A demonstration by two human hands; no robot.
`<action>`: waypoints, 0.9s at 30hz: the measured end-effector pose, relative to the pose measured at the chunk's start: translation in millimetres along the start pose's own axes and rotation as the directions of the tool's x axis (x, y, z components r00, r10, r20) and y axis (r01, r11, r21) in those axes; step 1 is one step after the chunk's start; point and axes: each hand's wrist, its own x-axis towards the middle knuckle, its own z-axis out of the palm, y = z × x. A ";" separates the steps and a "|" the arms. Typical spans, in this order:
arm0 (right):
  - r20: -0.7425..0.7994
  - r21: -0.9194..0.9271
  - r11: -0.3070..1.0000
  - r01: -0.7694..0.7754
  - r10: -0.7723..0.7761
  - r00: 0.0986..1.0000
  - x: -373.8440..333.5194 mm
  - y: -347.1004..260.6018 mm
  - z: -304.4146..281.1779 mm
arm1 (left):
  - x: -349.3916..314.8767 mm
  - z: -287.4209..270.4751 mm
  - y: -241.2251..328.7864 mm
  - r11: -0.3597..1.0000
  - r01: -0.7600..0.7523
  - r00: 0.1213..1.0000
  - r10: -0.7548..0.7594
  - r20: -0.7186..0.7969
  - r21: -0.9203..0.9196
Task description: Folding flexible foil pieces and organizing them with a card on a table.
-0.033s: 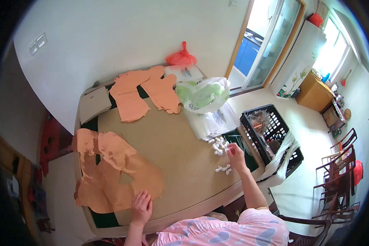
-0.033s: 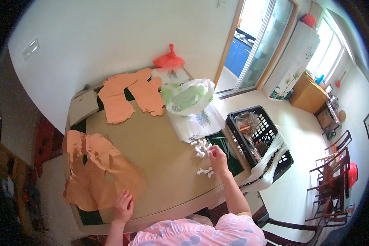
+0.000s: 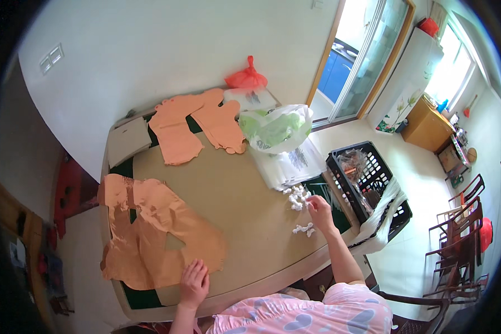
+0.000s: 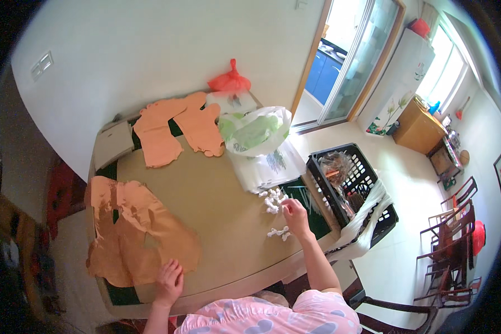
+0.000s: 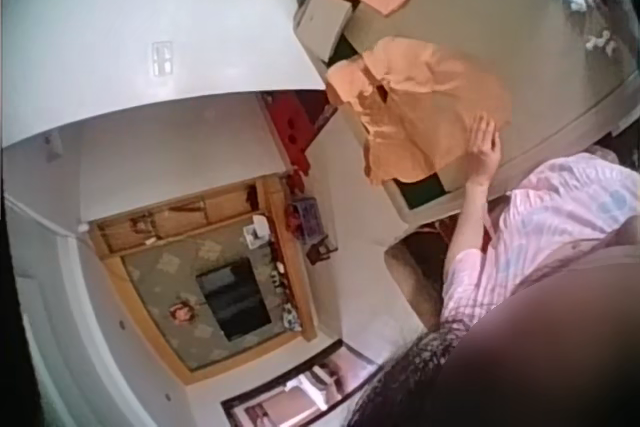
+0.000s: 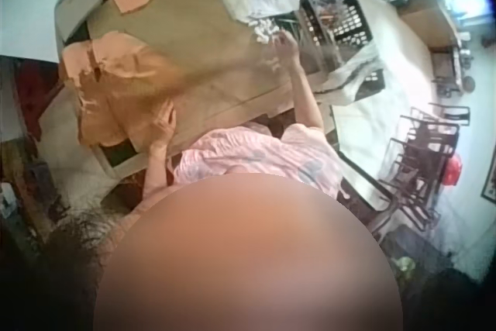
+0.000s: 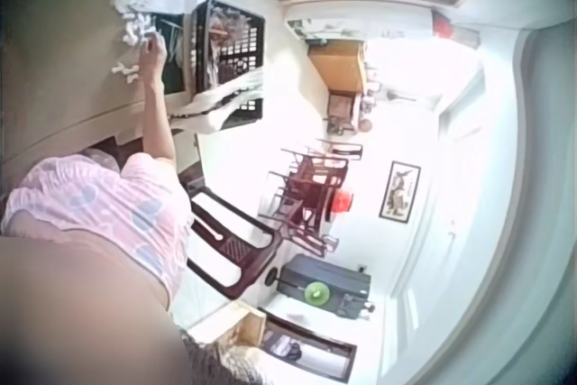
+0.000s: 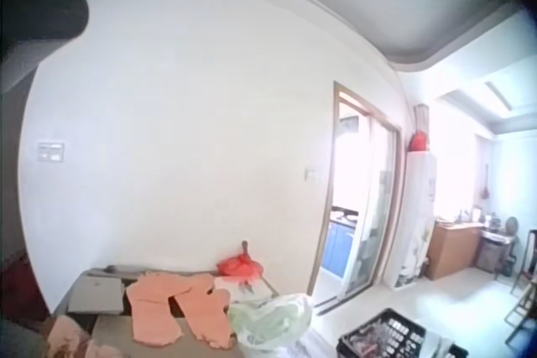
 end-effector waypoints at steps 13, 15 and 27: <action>-0.018 -0.195 0.964 -0.178 0.178 0.984 -3.8 17.3 2.8 | -19.8 1.9 11.9 0.992 -0.043 0.997 0.050 0.055 -0.119; 0.112 -0.258 0.948 -0.187 0.221 0.969 -10.4 21.6 -11.2 | -11.8 -2.3 18.2 0.997 0.069 0.997 -0.068 0.025 -0.022; -0.079 -0.211 0.977 0.009 -0.026 0.997 5.7 -5.4 -14.6 | 34.5 2.7 -6.9 0.976 -0.197 0.943 0.162 0.292 0.096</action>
